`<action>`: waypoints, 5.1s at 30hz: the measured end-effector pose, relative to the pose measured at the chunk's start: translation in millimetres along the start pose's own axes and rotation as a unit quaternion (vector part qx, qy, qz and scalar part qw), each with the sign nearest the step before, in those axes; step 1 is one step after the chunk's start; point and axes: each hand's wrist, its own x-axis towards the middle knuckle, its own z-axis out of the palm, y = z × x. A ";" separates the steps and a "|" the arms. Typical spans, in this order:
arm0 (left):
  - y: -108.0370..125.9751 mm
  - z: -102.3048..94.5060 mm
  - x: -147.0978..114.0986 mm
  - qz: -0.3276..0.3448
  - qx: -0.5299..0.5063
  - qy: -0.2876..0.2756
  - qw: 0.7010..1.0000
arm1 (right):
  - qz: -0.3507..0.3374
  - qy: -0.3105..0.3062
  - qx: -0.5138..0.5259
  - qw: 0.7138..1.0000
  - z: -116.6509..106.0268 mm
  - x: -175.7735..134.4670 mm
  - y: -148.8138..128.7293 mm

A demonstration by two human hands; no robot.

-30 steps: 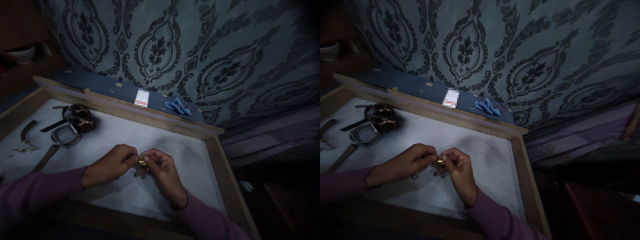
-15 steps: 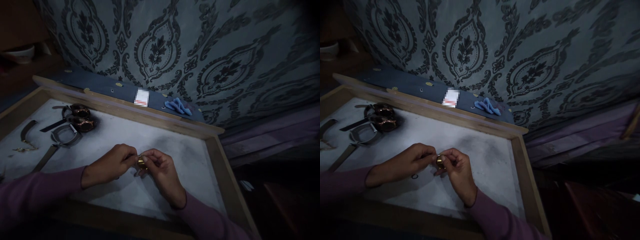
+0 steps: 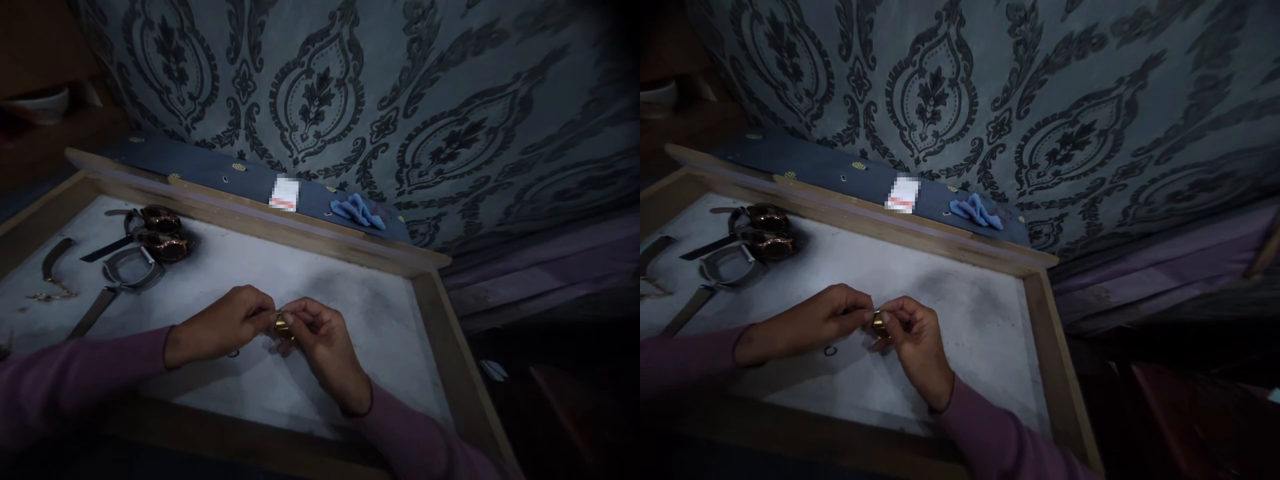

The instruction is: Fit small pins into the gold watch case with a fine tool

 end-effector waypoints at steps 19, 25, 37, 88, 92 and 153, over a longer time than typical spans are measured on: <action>13.3 2.0 -4.7 0.025 0.076 0.035 0.996 | -0.002 0.013 -0.002 1.000 0.5 -0.8 -3.0; 14.5 -0.1 -6.8 0.044 0.060 0.045 0.996 | -0.017 0.015 0.011 1.000 0.0 -0.7 -6.0; 13.5 1.0 -7.3 0.045 0.063 0.039 0.996 | -0.006 0.014 0.013 1.000 -0.4 -0.7 -6.5; 10.9 -0.1 -5.9 0.039 0.071 0.027 0.996 | -0.001 0.006 0.003 1.000 -0.7 0.0 -5.8; 10.5 0.8 -6.2 0.041 0.075 0.029 0.996 | -0.001 0.007 0.004 1.000 -1.3 0.0 -4.5; 11.6 0.2 -13.6 0.062 -0.040 0.041 0.996 | -0.016 0.037 0.032 0.999 -5.2 1.4 -22.3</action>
